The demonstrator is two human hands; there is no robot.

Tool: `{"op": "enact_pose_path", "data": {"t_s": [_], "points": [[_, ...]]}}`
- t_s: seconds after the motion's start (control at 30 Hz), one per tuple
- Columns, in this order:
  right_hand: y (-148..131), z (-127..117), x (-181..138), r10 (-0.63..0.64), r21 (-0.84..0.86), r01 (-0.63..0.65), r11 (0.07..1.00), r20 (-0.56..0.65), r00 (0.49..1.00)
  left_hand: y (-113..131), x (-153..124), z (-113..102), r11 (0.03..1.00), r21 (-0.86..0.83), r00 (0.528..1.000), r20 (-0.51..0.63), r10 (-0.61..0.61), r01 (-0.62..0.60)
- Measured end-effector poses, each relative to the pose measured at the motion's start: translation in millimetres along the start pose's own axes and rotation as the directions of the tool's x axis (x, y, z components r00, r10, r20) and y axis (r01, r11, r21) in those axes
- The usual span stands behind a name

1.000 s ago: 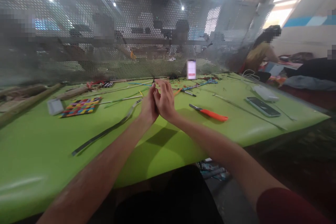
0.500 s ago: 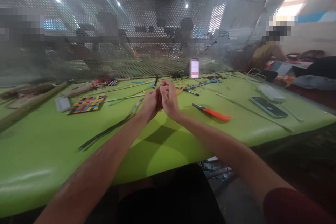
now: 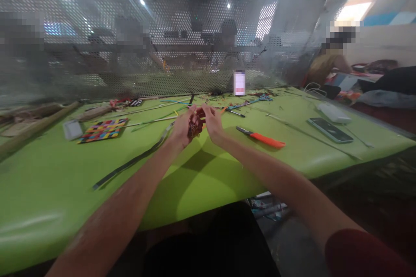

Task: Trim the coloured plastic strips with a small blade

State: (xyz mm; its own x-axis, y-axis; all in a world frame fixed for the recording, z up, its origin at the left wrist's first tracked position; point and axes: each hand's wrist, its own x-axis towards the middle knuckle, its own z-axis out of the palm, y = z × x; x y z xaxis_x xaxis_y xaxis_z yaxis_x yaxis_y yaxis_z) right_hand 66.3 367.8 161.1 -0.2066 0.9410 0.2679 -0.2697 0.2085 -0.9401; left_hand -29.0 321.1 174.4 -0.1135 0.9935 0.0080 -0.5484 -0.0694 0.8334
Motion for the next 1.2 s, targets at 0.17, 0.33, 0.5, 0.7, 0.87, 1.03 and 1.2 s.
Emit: {"op": "enact_pose_path", "data": {"t_s": [0.17,0.33,0.5,0.7,0.87,1.03,1.2], "points": [[5,-1,-1,-0.019,-0.064,0.022,0.998,0.038,0.999,0,2,2,0.998,0.037,0.999,-0.007,0.048,-0.048],[10,2,-4,-0.081,-0.115,0.084,0.99,0.024,0.996,-10,6,0,0.996,0.064,0.992,-0.097,0.075,-0.069],[14,6,-7,-0.214,-0.257,0.21,0.943,0.014,0.977,-19,6,-1,0.995,0.085,0.988,-0.146,0.059,-0.046],[18,7,-9,-0.221,-0.28,0.221,0.934,0.032,0.975,-21,0,3,0.992,0.123,0.986,-0.155,0.053,-0.034],[20,9,-11,-0.196,-0.168,0.197,0.966,0.028,0.98,-16,-5,11,0.988,0.155,0.987,-0.155,0.05,-0.026],[21,14,-16,-0.251,-0.15,0.244,0.958,-0.034,0.967,-10,-14,21,0.986,0.164,0.985,-0.166,0.051,-0.024],[24,15,-23,-0.354,-0.244,0.322,0.915,-0.1,0.93,-11,-19,28,0.985,0.155,0.98,-0.174,0.101,-0.074]]}}
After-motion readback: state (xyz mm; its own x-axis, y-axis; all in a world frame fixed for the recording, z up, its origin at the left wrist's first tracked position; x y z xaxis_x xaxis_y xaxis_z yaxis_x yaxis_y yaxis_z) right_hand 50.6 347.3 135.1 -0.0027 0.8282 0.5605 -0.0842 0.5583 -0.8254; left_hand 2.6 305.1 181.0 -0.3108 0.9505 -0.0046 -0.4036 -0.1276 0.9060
